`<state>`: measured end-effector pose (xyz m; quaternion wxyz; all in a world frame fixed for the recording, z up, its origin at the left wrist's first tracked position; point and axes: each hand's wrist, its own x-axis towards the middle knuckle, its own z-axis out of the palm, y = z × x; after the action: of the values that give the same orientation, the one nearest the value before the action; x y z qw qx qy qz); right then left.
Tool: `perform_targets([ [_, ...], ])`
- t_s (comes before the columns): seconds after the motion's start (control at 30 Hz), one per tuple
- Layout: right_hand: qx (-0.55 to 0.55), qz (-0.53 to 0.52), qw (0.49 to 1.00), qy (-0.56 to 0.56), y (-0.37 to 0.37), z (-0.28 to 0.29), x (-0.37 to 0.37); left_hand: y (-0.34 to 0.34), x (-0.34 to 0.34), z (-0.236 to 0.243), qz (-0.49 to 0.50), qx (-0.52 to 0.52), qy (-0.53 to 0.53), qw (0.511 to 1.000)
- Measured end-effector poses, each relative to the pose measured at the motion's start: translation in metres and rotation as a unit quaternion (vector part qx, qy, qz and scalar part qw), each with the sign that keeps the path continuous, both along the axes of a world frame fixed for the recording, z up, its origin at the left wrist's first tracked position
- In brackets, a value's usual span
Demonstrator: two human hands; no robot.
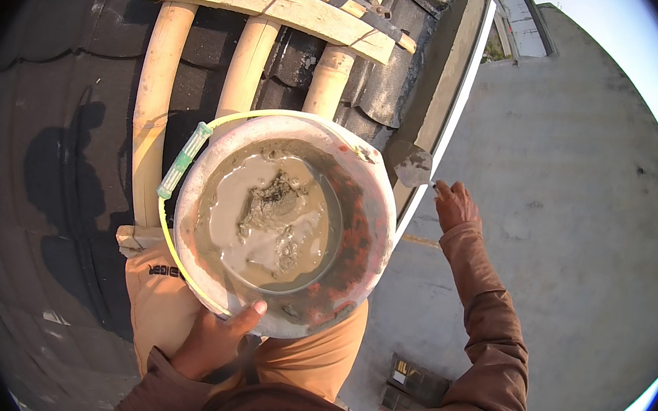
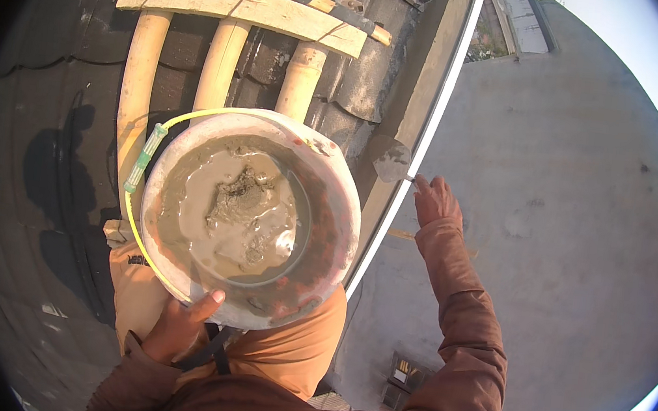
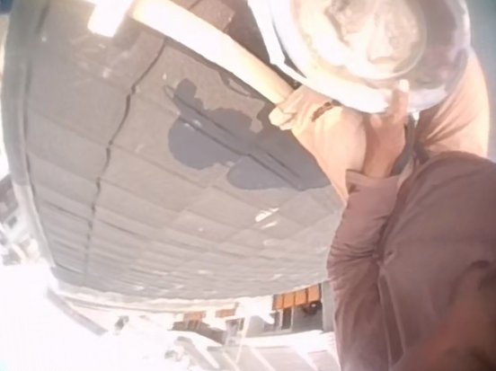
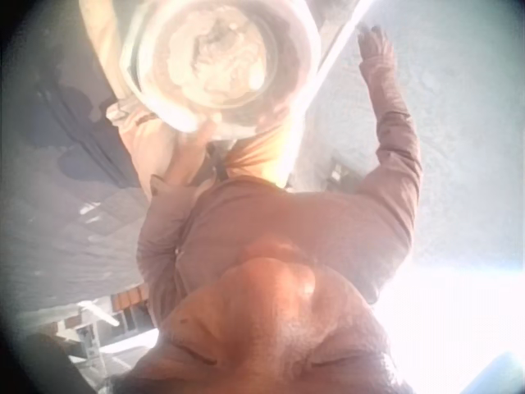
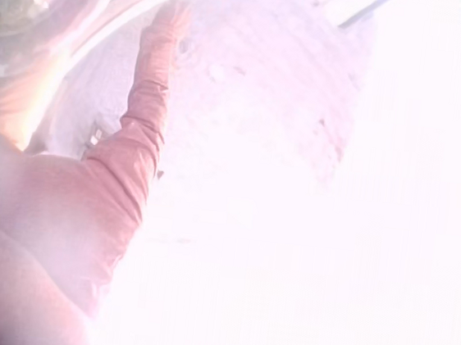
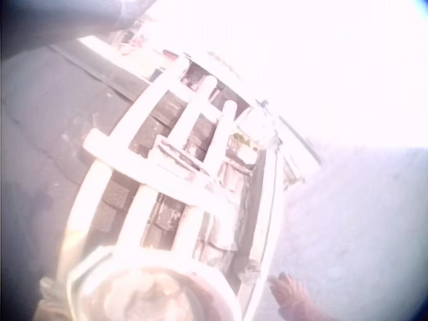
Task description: The person scoops mortar from a bucket with a trowel and applies it to the seam of a roof ridge, smoothing it down along the white trim.
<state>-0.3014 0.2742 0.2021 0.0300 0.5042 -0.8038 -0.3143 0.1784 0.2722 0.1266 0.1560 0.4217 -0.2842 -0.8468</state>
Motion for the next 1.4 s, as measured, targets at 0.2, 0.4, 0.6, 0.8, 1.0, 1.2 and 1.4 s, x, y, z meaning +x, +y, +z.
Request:
perform_targets([
  [0.2, -0.076, -0.005, 0.995, 0.061, -0.088, 0.037, -0.027, 0.0, -0.004, -0.001, 0.032, -0.007, 0.022, 0.999],
  [0.4, 0.121, 0.044, 0.992, 0.016, 0.045, -0.015, -0.01, -0.003, -0.005, 0.008, 0.028, 0.035, 0.005, 0.999],
  [0.6, 0.066, -0.017, 0.997, -0.039, 0.052, 0.007, 0.012, 0.012, 0.002, -0.025, -0.013, -0.133, 0.03, 0.991],
  [0.8, -0.102, -0.014, 0.993, 0.059, -0.082, 0.036, -0.034, -0.004, -0.004, 0.001, 0.016, -0.006, 0.03, 0.999],
  [1.0, -0.032, -0.013, 0.996, 0.085, -0.064, 0.008, -0.047, -0.002, -0.004, -0.001, 0.029, 0.008, 0.044, 0.999],
  [1.2, 0.053, -0.084, 0.985, -0.142, 0.086, -0.028, 0.017, 0.005, -0.006, -0.008, 0.021, -0.03, 0.009, 0.999],
  [1.4, -0.438, -0.351, 0.636, -0.53, 0.138, -0.111, 0.023, 0.013, -0.006, -0.028, 0.056, -0.06, 0.012, 0.997],
])
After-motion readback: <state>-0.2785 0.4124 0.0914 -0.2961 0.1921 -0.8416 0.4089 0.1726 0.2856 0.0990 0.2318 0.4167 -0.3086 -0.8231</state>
